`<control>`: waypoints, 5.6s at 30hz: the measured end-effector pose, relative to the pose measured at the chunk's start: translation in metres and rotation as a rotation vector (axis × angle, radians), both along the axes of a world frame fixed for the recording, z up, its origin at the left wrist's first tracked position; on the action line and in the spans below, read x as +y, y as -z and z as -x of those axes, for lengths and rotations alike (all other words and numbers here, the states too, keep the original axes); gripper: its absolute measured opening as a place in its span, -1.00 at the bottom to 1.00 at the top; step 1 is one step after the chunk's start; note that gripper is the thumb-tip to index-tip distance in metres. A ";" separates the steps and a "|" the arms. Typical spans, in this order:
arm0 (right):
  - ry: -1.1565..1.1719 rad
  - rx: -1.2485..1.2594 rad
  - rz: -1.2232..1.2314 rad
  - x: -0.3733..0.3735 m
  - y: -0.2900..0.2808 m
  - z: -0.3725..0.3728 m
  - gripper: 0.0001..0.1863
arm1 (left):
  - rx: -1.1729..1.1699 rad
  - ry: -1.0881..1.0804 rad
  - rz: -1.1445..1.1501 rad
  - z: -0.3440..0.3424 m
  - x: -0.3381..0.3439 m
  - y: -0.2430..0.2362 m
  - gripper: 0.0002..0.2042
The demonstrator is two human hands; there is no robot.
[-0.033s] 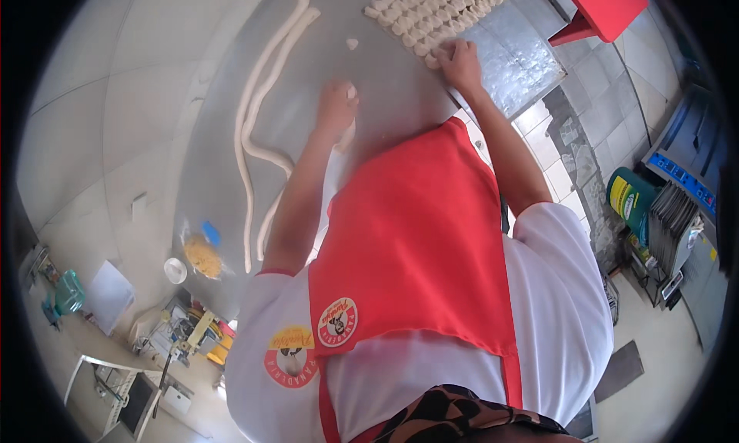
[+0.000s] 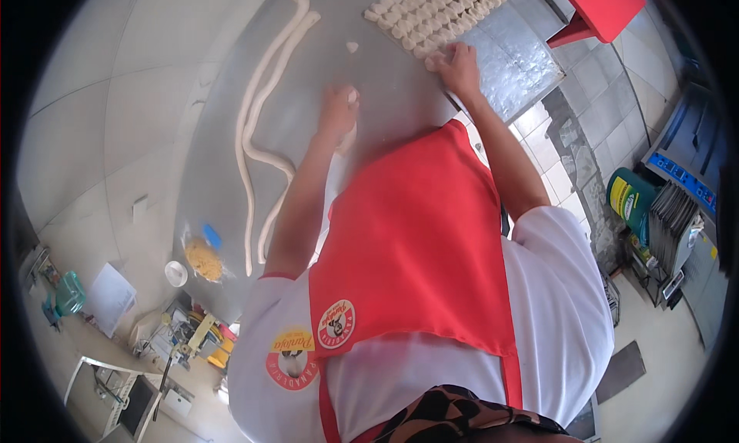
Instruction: The person prepares dough by pulling long strips from a central pile, then repeatedly pinching off small pieces and placing them in rows on a metal tray.
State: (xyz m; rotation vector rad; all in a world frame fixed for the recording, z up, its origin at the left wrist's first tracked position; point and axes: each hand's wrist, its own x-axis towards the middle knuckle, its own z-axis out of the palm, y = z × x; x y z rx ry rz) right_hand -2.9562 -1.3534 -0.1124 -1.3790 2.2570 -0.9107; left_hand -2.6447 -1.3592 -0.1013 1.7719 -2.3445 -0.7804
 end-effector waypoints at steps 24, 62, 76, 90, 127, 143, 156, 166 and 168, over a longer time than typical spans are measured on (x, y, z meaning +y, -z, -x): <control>-0.475 -0.501 -0.230 0.037 -0.044 -0.057 -0.53 | 0.468 -0.608 -0.824 0.007 -0.041 0.018 -0.74; -0.106 -0.659 -0.179 -0.015 -0.018 0.074 -0.54 | 0.348 -0.148 -0.489 0.030 -0.043 0.033 -0.70; -0.439 -0.403 -0.389 0.030 -0.001 -0.068 -0.45 | 0.488 0.149 -0.136 0.076 0.009 -0.006 -0.63; -0.473 -0.569 -0.292 0.027 -0.070 -0.069 -0.45 | 0.401 -0.207 -0.847 0.050 -0.030 0.029 -0.72; -0.172 -0.621 -0.247 0.003 -0.056 -0.003 -0.71 | 0.565 -0.445 -0.918 0.003 -0.053 -0.010 -0.67; -0.424 -0.389 -0.391 0.019 -0.017 -0.049 -0.46 | 0.426 0.189 -0.119 0.071 -0.003 -0.040 -0.64; -0.535 -0.100 -0.290 -0.001 -0.038 -0.068 -0.52 | 0.146 0.272 -0.353 0.092 -0.020 -0.039 -0.80; -0.018 -0.310 -0.078 -0.037 -0.011 0.134 -0.56 | 0.378 -0.270 -0.671 0.008 -0.058 -0.009 -0.78; 0.011 -0.128 -0.110 -0.048 0.004 0.134 -0.58 | 0.285 -0.135 -0.535 0.014 -0.050 0.001 -0.72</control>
